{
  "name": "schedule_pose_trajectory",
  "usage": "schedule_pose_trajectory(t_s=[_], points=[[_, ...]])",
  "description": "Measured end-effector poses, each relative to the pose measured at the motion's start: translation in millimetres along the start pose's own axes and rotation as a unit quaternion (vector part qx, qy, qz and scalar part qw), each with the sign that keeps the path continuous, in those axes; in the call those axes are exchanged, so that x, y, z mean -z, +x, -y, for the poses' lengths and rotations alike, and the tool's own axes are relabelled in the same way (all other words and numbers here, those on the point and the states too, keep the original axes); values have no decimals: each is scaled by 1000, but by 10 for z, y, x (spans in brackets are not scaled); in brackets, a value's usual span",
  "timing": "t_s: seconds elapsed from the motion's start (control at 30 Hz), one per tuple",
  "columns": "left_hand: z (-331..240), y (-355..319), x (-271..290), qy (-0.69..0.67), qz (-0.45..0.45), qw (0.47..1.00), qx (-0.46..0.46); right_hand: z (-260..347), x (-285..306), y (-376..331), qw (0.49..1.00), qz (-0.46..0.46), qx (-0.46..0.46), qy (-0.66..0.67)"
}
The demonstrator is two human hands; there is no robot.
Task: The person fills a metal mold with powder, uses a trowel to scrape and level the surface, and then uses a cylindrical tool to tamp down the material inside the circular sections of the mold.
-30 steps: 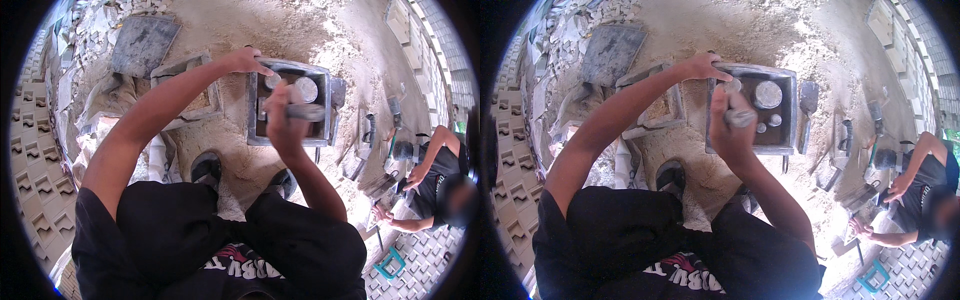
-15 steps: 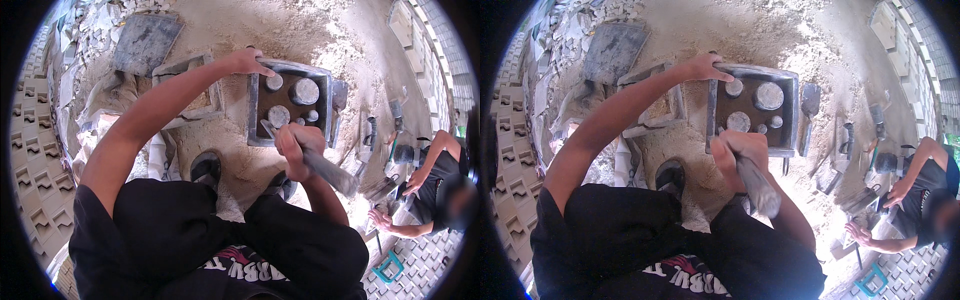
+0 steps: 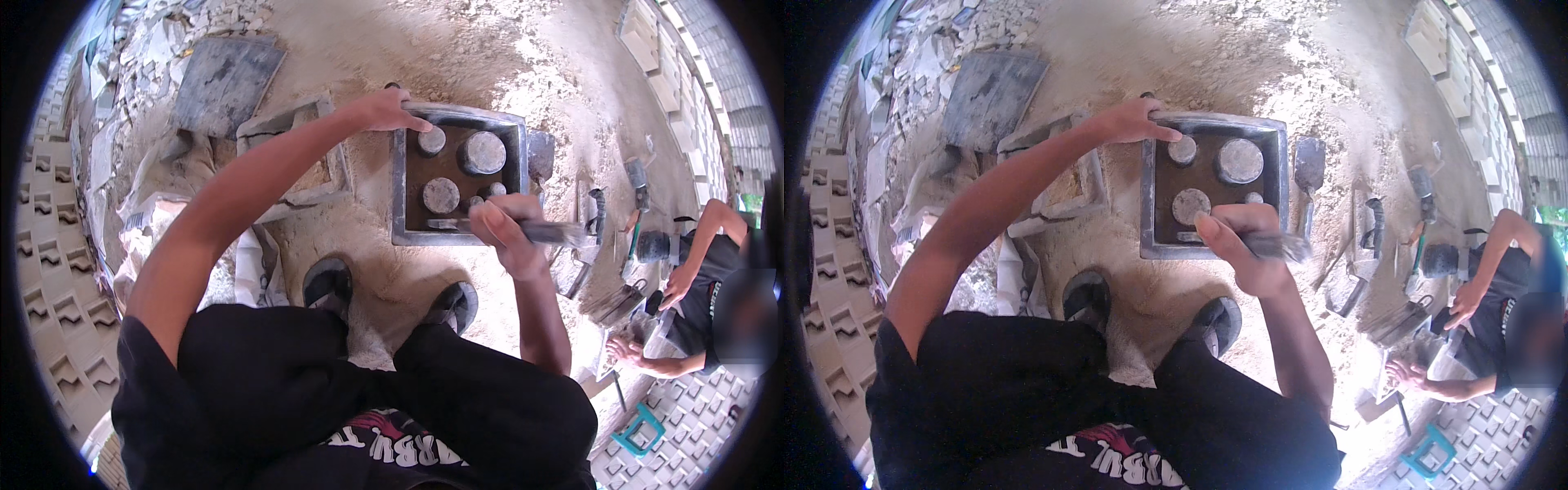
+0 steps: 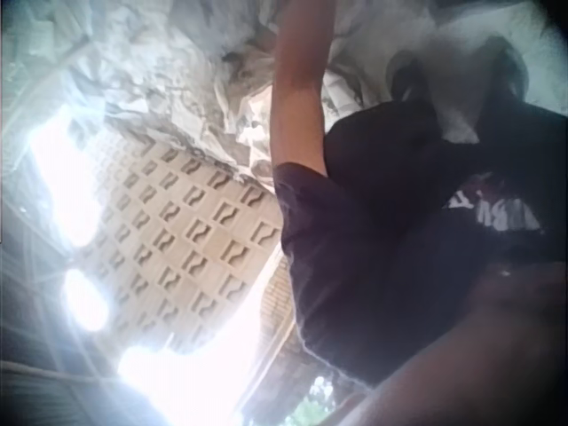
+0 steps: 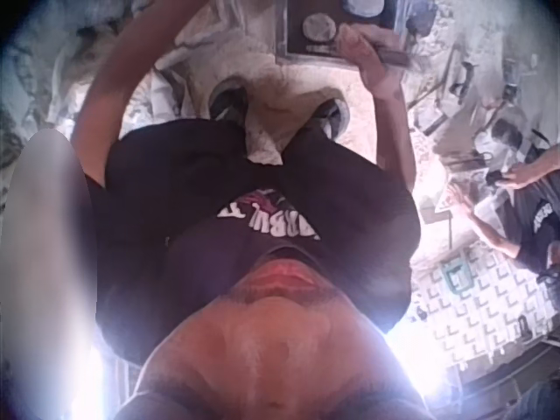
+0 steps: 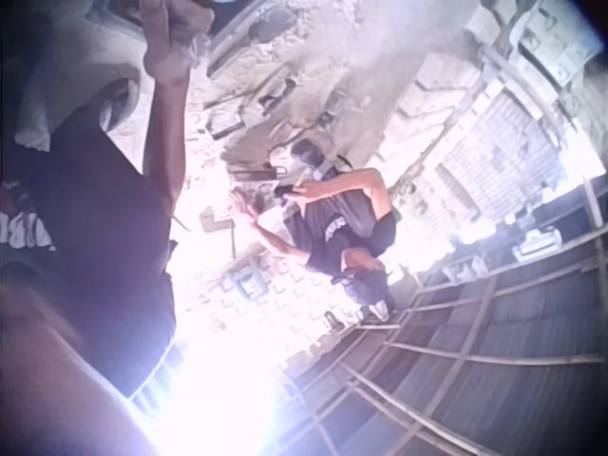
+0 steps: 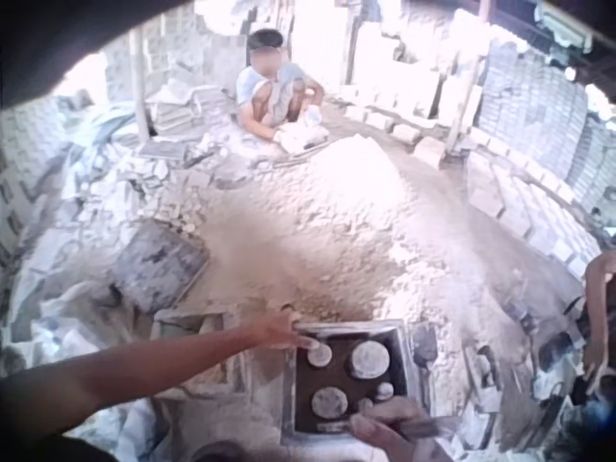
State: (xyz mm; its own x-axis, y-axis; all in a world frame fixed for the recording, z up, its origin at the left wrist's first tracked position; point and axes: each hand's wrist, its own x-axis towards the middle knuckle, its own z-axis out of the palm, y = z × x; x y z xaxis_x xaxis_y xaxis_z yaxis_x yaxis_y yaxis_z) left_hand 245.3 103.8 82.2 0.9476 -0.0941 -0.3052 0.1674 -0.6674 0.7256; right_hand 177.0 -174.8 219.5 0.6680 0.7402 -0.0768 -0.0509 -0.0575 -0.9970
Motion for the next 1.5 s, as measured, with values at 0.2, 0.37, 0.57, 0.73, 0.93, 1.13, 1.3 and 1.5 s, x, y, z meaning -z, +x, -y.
schedule_pose_trajectory(t_s=[0.2,0.37,0.57,0.73,0.93,1.13,1.3,1.5], points=[[-8,10,-22,-12,14,1000,-2,-90,18,61,995,28,54,-80],[-105,-127,-51,-20,-3,999,31,77,117,-164,994,24,102,1],[-546,-363,-356,197,-218,906,-306,-58,136,-137,993,-48,44,-101],[-713,-701,-641,155,33,901,-404,256,68,-286,978,-99,184,-27],[-702,-663,-661,54,121,933,-335,730,134,-308,961,-81,245,95],[-682,-584,-690,-16,128,943,-308,-231,163,-230,978,-79,119,-152],[-624,-520,-719,-62,114,940,-315,-196,87,-191,995,-103,-3,-4],[-619,-536,-692,-73,126,943,-300,490,35,-293,965,-150,188,100]])
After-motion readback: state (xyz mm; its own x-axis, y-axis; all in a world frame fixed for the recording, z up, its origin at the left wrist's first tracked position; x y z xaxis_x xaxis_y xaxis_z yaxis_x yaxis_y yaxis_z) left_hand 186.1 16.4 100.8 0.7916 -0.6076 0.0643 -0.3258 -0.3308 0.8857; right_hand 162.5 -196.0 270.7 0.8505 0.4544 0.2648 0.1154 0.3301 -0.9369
